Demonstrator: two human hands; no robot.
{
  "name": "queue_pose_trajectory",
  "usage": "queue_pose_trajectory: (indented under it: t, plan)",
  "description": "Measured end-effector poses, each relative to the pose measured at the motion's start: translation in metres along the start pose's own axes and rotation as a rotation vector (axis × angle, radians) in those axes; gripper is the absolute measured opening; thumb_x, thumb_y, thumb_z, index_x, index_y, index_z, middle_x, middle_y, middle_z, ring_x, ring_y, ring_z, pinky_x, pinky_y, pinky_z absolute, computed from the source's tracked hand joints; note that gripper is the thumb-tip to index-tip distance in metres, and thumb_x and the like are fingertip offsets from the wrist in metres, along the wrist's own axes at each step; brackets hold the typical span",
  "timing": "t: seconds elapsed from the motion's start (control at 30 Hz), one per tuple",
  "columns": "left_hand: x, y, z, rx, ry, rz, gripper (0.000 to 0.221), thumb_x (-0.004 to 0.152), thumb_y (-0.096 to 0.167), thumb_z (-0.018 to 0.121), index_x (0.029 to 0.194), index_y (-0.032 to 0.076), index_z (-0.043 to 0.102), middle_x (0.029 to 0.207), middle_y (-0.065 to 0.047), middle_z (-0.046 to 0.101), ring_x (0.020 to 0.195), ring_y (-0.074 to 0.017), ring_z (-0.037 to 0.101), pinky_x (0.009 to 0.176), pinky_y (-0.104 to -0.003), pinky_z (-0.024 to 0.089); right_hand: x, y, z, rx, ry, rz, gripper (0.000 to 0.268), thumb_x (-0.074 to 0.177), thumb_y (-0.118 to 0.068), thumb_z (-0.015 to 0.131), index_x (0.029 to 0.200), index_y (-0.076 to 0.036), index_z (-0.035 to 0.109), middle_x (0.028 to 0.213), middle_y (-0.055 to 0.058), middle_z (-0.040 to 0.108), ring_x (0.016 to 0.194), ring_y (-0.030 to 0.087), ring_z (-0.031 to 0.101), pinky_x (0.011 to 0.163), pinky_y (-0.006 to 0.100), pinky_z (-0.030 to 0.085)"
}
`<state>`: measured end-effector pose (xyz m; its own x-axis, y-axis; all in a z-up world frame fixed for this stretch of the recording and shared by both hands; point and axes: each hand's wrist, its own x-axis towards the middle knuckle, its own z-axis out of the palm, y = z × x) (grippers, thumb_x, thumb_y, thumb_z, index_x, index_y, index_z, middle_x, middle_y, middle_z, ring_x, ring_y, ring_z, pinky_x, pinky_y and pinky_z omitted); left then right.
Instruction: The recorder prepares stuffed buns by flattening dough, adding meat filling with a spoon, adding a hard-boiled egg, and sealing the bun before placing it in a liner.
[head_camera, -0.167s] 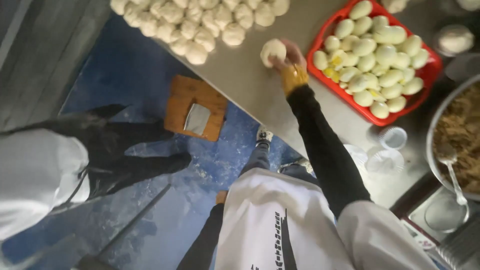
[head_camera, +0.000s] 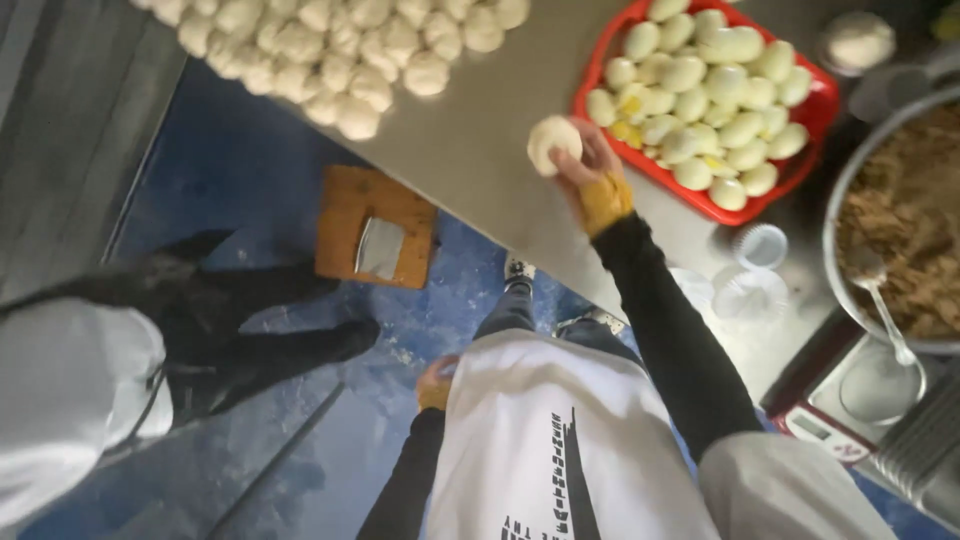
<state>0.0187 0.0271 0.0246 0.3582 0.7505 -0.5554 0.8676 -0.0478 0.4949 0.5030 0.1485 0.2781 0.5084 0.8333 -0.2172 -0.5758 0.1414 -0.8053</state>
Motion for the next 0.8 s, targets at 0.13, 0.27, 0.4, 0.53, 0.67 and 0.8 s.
queue_pose_trajectory:
  t: [0.13,0.27,0.4,0.53,0.67,0.8]
  plan:
    - [0.023,0.035,-0.016,-0.346,-0.023,-0.038,0.04,0.083,0.037,0.07,0.116,0.016,0.074,0.112,-0.01,0.078,0.097,-0.0254,0.078,0.086,-0.044,0.061,-0.061,-0.032,-0.021,0.007,0.018,-0.05,0.041,0.1,-0.015,0.072,0.137,-0.006,0.055,0.127,0.007,0.065,0.116,0.018,0.064,0.097,0.034,0.056]
    - [0.046,0.065,-0.027,-0.325,-0.068,0.065,0.039,0.096,0.039,0.06,0.119,0.01,0.071,0.108,-0.013,0.077,0.096,-0.0285,0.077,0.086,-0.044,0.061,-0.116,-0.069,-0.027,0.017,0.044,-0.023,0.045,0.098,-0.017,0.07,0.139,-0.006,0.055,0.126,0.008,0.067,0.115,0.019,0.066,0.098,0.035,0.057]
    - [0.049,0.191,-0.086,-0.3,-0.121,0.159,0.044,0.109,0.041,0.05,0.121,0.003,0.069,0.105,-0.015,0.077,0.096,-0.0315,0.076,0.085,-0.044,0.06,-0.168,-0.103,-0.032,-0.182,0.064,-0.053,0.05,0.095,-0.013,0.073,0.14,-0.007,0.053,0.125,0.009,0.067,0.113,0.018,0.066,0.098,0.033,0.055]
    - [-0.021,0.402,-0.171,-0.738,-0.207,0.538,0.058,0.11,0.043,0.048,0.15,0.001,0.048,0.146,-0.013,0.058,0.137,-0.0279,0.055,0.112,-0.043,0.048,-0.213,-0.119,-0.043,-0.226,0.013,-0.092,0.049,0.093,-0.01,0.078,0.134,-0.01,0.053,0.121,0.007,0.068,0.11,0.016,0.067,0.095,0.031,0.056]
    - [-0.05,0.48,-0.121,-1.666,-0.978,0.253,0.067,0.106,0.044,0.053,0.155,0.0,0.043,0.152,-0.016,0.052,0.139,-0.0287,0.054,0.118,-0.043,0.044,-0.236,-0.127,-0.056,-0.478,0.006,-0.163,0.04,0.093,-0.014,0.079,0.129,-0.009,0.061,0.12,0.006,0.067,0.107,0.015,0.065,0.09,0.03,0.054]
    - [-0.058,0.512,-0.064,-1.507,-0.881,0.384,0.058,0.108,0.03,0.062,0.153,-0.002,0.042,0.147,-0.018,0.052,0.137,-0.0298,0.053,0.12,-0.046,0.044,-0.251,-0.159,-0.076,-1.13,0.271,-0.532,0.035,0.094,-0.023,0.072,0.125,-0.008,0.069,0.125,0.015,0.061,0.113,0.028,0.058,0.093,0.038,0.048]
